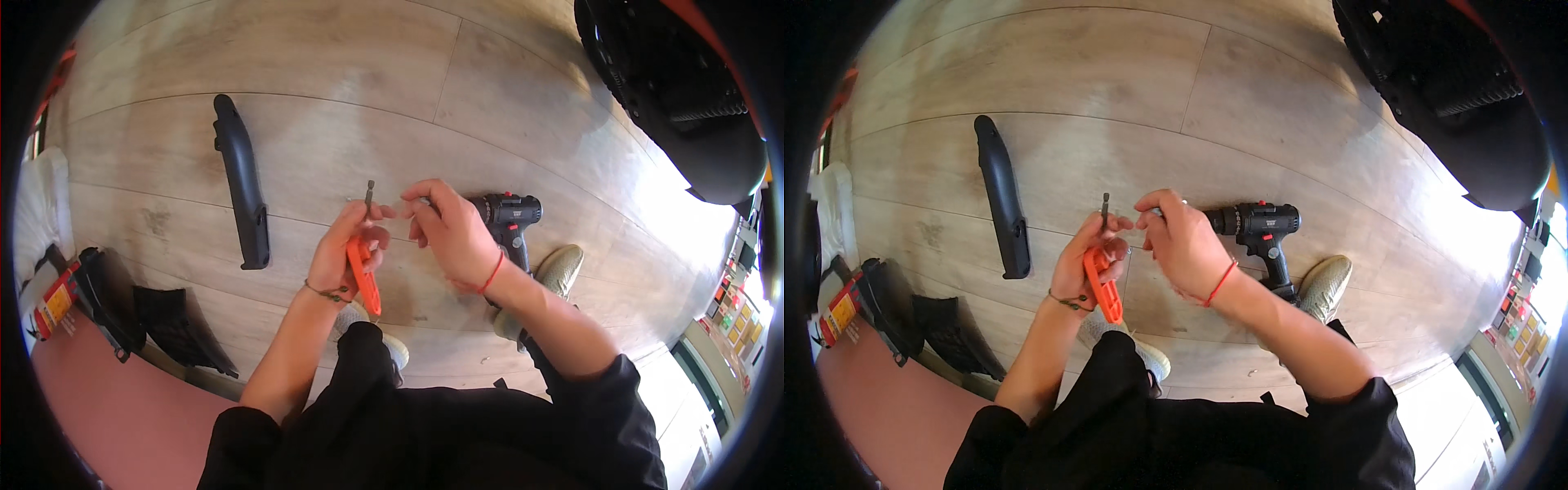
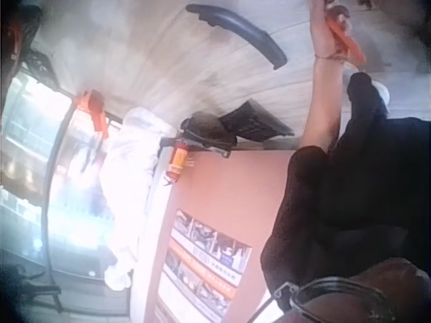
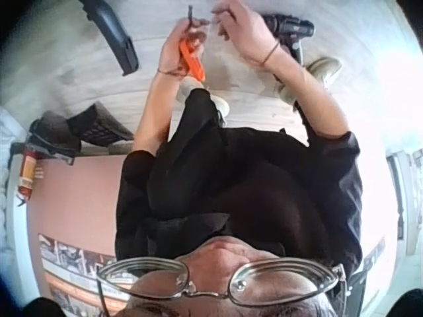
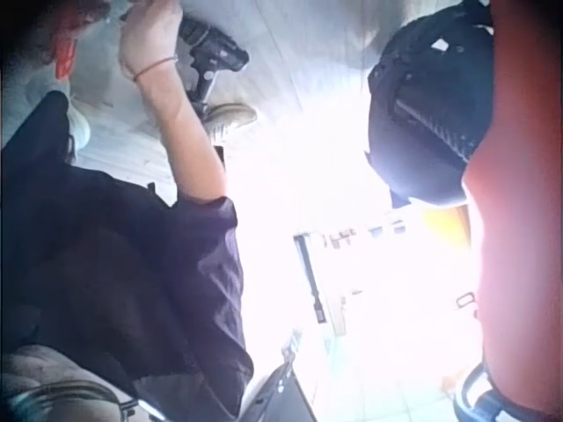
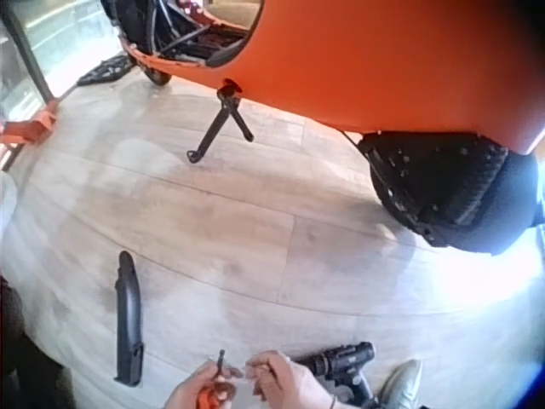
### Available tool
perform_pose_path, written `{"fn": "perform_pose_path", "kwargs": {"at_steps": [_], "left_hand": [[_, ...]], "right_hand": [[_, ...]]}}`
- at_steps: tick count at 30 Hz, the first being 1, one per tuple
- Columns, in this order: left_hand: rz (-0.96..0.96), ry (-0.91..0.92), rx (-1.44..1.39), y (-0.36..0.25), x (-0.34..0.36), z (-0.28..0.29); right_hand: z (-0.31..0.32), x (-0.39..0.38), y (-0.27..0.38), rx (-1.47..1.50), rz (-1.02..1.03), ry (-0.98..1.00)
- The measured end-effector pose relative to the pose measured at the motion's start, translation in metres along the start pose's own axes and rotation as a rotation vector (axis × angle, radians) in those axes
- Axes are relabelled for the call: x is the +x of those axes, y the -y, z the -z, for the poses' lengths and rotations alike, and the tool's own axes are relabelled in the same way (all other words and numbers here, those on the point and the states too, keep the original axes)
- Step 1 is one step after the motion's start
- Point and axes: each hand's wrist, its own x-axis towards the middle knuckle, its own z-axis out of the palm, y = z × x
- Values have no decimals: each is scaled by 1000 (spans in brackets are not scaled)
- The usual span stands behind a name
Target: The recorder is assembling components of a scooter fender and attaching them to the vehicle using an electric drill.
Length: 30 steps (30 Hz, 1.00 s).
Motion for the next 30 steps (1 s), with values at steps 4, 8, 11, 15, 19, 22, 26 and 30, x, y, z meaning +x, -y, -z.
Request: {"fn": "perform_pose_path", "kwargs": {"at_steps": [4,8,11,15,19,22,26,30], "left_hand": [[114,47,-122,11,9,2],[53,165,-93,21,10,-5],[-15,111,-32,16,2,-16],[-26,141,72,13,-1,-15],[84,112,148,8,-5,-16],[122,296,120,5,-6,-5],[105,84,-41,-2,-8,-1],[86,2,-155,-4,-7,2]], "right_hand": [[-11,-7,14,-377,247,-40],[-11,-12,18,-696,450,-82],[-11,-13,25,-689,465,-71],[-5,-10,30,-610,316,-162],[4,1,29,-256,65,89],[5,-3,30,-201,110,16],[12,-11,25,-270,55,33],[4,-22,13,-333,300,6]]}}
